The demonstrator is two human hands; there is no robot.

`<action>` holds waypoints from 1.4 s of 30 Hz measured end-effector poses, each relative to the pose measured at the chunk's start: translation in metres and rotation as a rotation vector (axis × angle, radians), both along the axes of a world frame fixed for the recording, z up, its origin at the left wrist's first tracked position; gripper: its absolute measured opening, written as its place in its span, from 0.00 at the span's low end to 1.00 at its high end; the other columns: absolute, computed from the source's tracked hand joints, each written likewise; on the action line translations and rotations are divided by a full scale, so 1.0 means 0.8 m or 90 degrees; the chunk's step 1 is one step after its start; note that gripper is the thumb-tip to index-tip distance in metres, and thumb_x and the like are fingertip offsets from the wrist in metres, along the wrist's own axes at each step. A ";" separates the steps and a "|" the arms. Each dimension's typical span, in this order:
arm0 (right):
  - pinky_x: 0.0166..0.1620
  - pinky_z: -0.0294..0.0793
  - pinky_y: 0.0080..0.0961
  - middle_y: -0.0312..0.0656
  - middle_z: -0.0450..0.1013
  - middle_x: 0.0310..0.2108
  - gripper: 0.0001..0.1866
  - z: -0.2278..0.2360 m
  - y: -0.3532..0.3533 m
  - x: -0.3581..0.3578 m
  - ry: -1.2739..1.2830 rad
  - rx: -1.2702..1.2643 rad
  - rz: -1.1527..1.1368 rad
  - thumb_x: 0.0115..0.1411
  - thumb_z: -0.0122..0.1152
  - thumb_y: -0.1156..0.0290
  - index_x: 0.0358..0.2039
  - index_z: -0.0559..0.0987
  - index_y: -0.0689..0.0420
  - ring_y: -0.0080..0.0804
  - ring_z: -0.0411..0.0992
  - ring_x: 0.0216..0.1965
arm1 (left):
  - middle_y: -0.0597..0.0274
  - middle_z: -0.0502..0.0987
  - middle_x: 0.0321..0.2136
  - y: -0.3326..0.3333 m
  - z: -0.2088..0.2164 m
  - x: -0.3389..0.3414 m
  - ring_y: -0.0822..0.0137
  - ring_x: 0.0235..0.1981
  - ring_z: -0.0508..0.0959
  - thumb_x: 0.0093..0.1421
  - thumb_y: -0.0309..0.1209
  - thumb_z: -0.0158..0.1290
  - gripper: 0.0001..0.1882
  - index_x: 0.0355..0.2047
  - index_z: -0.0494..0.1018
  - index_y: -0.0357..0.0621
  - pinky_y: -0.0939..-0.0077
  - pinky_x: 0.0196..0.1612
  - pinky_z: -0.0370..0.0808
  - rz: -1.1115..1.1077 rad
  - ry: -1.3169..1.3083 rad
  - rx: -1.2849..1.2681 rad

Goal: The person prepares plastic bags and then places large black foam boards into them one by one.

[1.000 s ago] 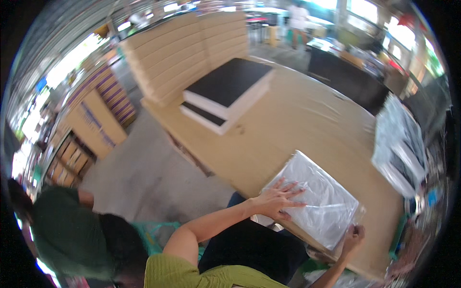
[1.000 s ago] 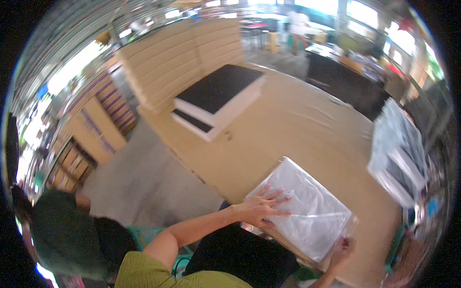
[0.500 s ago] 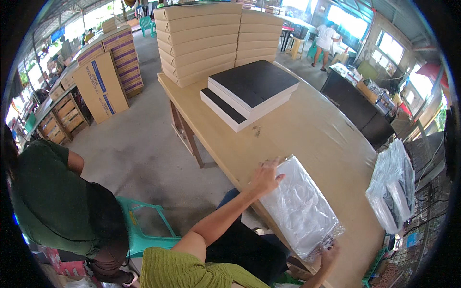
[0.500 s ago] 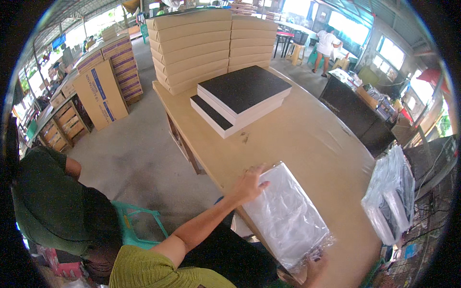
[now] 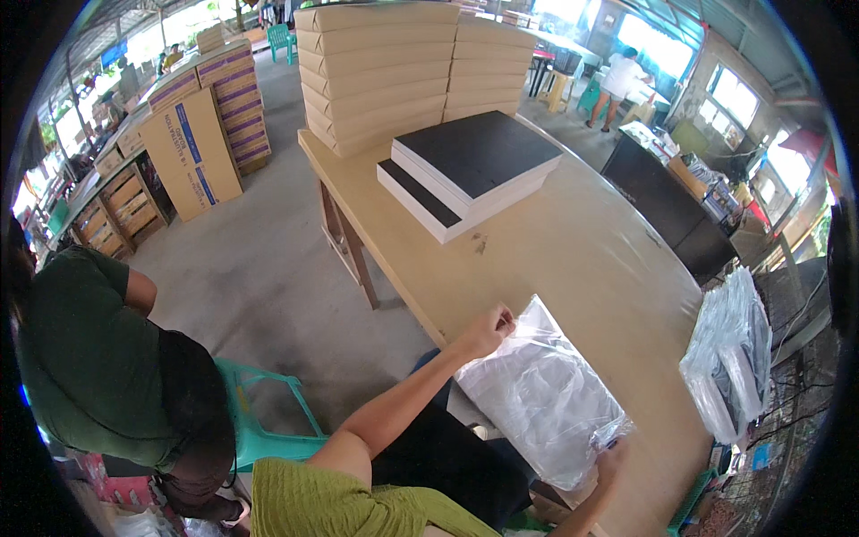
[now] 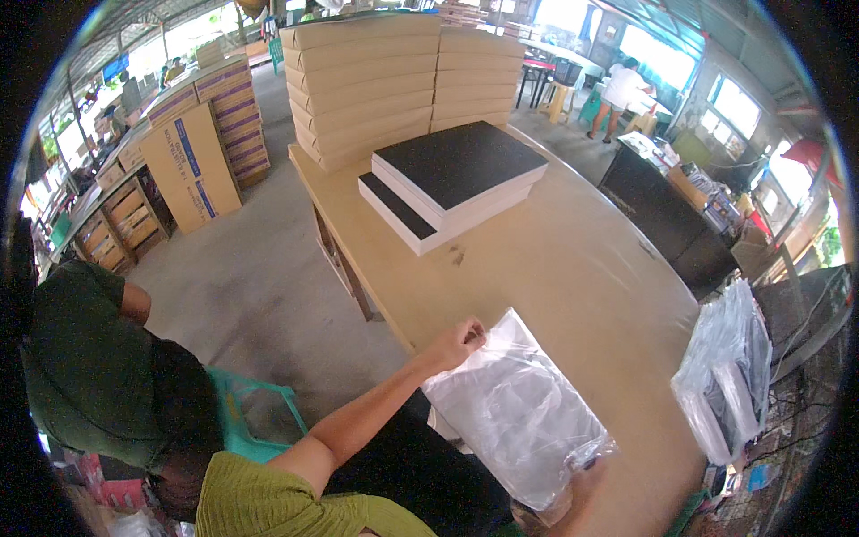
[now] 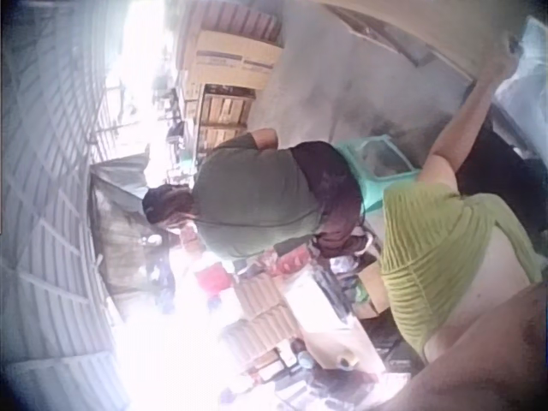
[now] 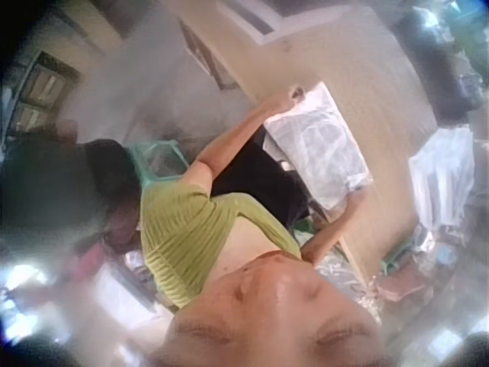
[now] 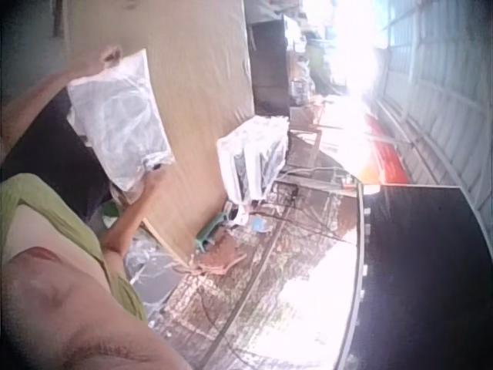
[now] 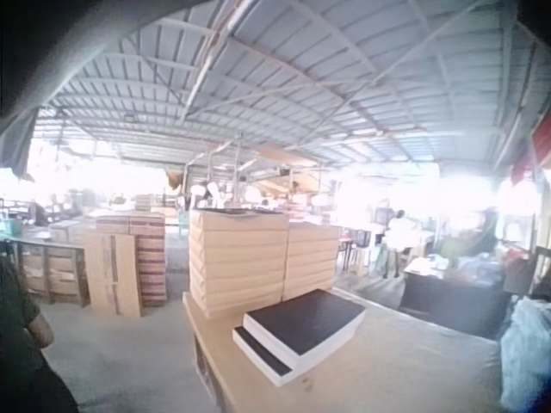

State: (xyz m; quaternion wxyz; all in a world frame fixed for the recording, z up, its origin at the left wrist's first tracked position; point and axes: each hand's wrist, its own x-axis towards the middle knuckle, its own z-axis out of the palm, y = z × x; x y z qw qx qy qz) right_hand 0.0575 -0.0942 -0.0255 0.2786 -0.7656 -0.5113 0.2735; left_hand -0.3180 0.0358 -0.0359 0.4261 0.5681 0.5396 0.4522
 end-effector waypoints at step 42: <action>0.32 0.68 0.28 0.40 0.72 0.19 0.11 0.424 0.123 -0.123 -0.324 0.237 0.460 0.50 0.68 0.69 0.29 0.80 0.65 0.27 0.68 0.23 | 0.43 0.68 0.52 0.019 0.247 0.066 0.53 0.54 0.69 0.44 0.41 0.68 0.42 0.55 0.63 0.32 0.64 0.55 0.65 -0.269 0.015 0.370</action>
